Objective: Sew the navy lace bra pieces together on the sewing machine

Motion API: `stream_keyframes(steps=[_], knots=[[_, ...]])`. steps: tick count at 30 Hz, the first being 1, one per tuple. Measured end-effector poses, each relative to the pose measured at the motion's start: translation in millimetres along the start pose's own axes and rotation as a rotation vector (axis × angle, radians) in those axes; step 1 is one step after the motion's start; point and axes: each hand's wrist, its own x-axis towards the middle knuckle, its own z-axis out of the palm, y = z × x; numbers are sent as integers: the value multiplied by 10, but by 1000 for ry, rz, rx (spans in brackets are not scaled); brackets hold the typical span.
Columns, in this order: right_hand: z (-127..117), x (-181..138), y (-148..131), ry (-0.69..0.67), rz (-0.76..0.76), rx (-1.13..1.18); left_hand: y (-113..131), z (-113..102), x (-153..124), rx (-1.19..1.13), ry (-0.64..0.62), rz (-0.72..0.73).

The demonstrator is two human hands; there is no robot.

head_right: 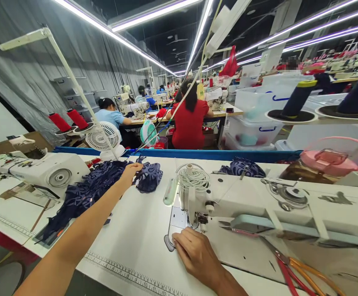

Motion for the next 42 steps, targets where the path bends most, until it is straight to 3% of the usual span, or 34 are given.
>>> stream_keyframes(steps=[3,8,10,12,17,20,23,26,29,31,35,39,42], knots=[[52,-17,21,53,129,163,132,-45,-458,-130,-96,18],[84,42,-53,-55,739,893,-60,141,-1666,-215,-255,36],[71,76,-85,-90,843,1100,-207,218,-2034,-113,-340,54],[72,89,-98,-127,852,1186,-331,271,-2222,24,-401,105],[157,58,-160,-141,667,1115,-403,402,-2088,265,-371,297],[125,39,-281,-71,549,934,-313,517,-1950,241,-559,368],[1,-19,-406,15,577,806,-221,582,-1920,111,-711,282],[-99,-106,-461,-115,683,881,-180,575,-1869,164,-628,160],[-98,-131,-421,-225,813,822,-157,600,-1662,503,-537,315],[-57,-99,-355,-188,826,558,-128,675,-1494,661,-480,413],[19,-61,-238,-123,578,-50,-101,898,-1470,774,-330,506],[-18,-203,-222,-118,213,-179,-320,1051,-1910,819,-328,624],[-98,-313,-205,-158,0,-233,-539,1080,-2098,842,-307,838]])
